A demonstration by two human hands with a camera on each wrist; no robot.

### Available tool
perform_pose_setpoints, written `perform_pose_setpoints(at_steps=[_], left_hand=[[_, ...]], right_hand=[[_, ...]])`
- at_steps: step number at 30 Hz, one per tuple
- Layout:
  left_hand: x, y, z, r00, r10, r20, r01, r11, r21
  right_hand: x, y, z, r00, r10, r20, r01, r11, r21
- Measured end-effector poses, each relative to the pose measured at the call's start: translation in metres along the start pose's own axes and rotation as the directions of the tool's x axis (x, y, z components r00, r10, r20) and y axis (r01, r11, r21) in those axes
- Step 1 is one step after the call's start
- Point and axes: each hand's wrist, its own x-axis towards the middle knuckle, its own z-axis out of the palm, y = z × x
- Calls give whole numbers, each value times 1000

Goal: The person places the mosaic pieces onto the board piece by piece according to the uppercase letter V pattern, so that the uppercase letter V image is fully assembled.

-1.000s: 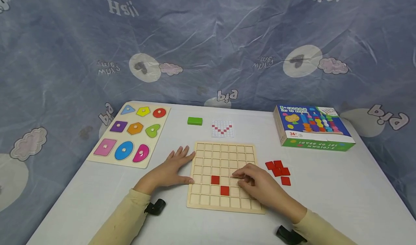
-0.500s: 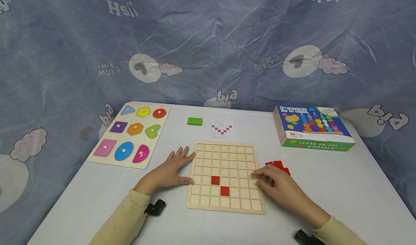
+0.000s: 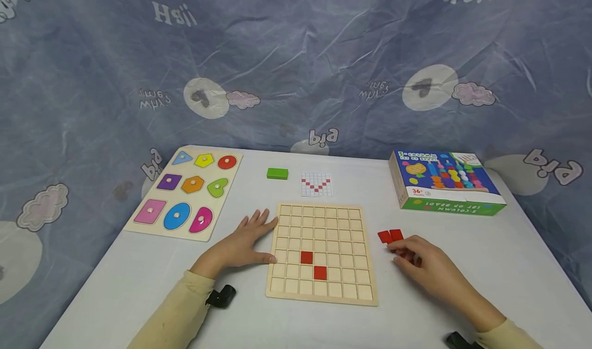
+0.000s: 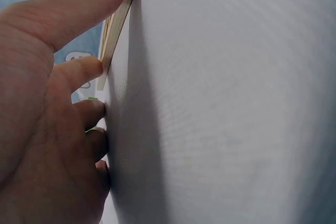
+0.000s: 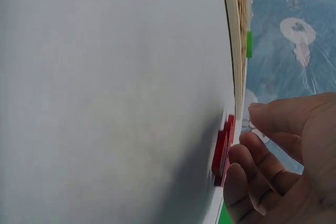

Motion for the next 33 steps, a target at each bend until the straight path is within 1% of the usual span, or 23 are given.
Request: perform_pose_setpoints(at_steps=[6, 12, 18, 22, 28, 33], left_hand=[[0, -1, 0, 1000, 1, -2, -1, 1000, 0], [-1, 0, 0, 1000, 6, -2, -6, 1000, -6], [0, -1, 0, 1000, 10, -4, -10, 1000, -12], [1, -2, 1, 1000, 8, -1, -8, 1000, -3], [1, -2, 1, 1000, 23, -6, -23, 1000, -7], [1, -1, 0, 1000, 14, -4, -14, 1000, -7]], right_hand=[[-2, 10, -4, 999, 46, 4, -46, 998, -32], [-3, 16, -6, 998, 58, 14, -58, 997, -43], [-4, 20, -7, 995, 89, 38, -87, 995, -53], [-5, 22, -7, 995, 89, 36, -87, 995, -51], [-5, 24, -6, 997, 77, 19, -76, 996, -41], [-5, 24, -4, 995, 95, 21, -94, 995, -32]])
